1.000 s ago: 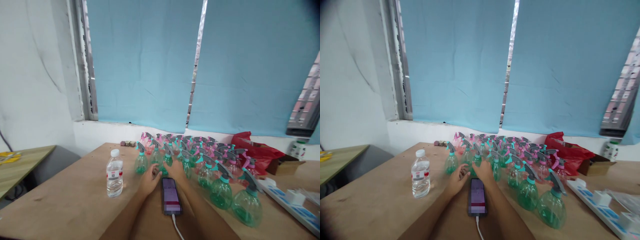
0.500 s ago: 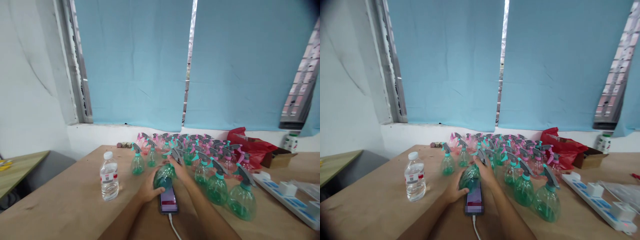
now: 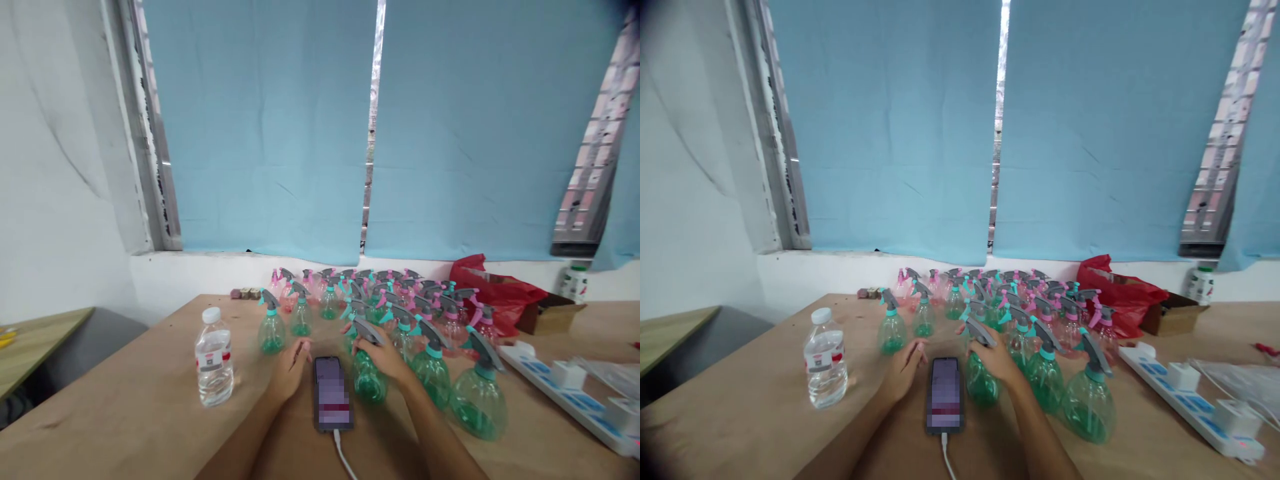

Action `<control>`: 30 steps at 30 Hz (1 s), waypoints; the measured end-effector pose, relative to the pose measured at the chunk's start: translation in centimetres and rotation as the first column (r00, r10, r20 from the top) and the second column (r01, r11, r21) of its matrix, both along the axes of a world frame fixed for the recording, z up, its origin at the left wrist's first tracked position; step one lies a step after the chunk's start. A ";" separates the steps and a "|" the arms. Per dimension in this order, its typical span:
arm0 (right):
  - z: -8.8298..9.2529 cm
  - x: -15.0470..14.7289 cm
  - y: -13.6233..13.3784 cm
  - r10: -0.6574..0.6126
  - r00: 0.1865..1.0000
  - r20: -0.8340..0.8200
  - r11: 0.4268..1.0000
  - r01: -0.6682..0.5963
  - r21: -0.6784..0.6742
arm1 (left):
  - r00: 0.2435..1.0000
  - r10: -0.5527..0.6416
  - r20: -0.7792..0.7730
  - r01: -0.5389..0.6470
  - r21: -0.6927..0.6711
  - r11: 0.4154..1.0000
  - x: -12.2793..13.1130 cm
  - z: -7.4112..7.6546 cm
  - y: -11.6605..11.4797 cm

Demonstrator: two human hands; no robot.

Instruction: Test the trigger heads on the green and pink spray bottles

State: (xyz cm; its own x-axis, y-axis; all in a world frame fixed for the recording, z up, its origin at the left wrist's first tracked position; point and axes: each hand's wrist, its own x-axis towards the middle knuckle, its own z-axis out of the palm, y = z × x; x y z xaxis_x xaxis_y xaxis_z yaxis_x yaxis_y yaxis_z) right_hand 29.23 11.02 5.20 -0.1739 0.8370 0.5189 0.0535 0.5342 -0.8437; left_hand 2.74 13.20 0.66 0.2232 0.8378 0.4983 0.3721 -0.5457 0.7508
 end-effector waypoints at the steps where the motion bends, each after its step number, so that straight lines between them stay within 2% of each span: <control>1: -0.4 -0.1 0.1 0.014 1.000 -0.009 1.000 -0.014 -0.008 | 1.000 0.005 -0.017 -0.005 -0.003 1.000 0.1 0.0 0.0; 4: -1.1 -0.6 0.4 0.049 0.998 -0.048 0.999 -0.050 -0.019 | 0.999 0.021 -0.040 -0.021 -0.005 1.000 0.1 -0.1 0.1; 9: -1.3 -0.9 0.7 0.051 0.995 -0.090 0.998 -0.053 -0.020 | 0.998 0.058 -0.017 -0.058 -0.006 0.998 -0.1 -0.1 0.4; 16: -1.5 -0.8 0.3 0.048 0.994 -0.093 0.999 -0.048 -0.001 | 0.996 0.032 -0.083 -0.033 -0.003 0.999 0.3 -0.2 0.5; 19: -1.4 -0.7 0.2 0.050 0.995 -0.090 0.999 -0.052 -0.015 | 0.986 -0.013 -0.167 0.015 0.010 1.000 0.1 0.1 -0.3; 21: -1.4 -0.7 0.2 0.046 0.994 -0.101 0.999 -0.048 -0.024 | 0.957 -0.092 -0.274 0.109 0.049 0.993 -0.4 0.3 -1.1; 23: -1.4 -0.7 0.2 0.049 0.991 -0.125 0.998 -0.053 -0.026 | 0.894 -0.187 -0.408 0.239 0.079 0.968 -1.2 0.5 -2.0; 25: -1.3 -0.9 0.2 0.054 0.987 -0.149 0.997 -0.061 -0.043 | 0.828 -0.238 -0.507 0.319 0.076 0.945 -2.1 0.5 -2.6; 27: -1.2 -1.1 0.0 0.060 0.986 -0.155 0.995 -0.071 -0.066 | 0.805 -0.227 -0.548 0.307 0.057 0.950 -2.7 0.4 -2.9; 30: -0.8 -1.4 -0.2 0.074 0.993 -0.097 0.995 -0.081 -0.064 | 0.822 -0.165 -0.545 0.217 0.031 0.976 -2.8 0.1 -2.5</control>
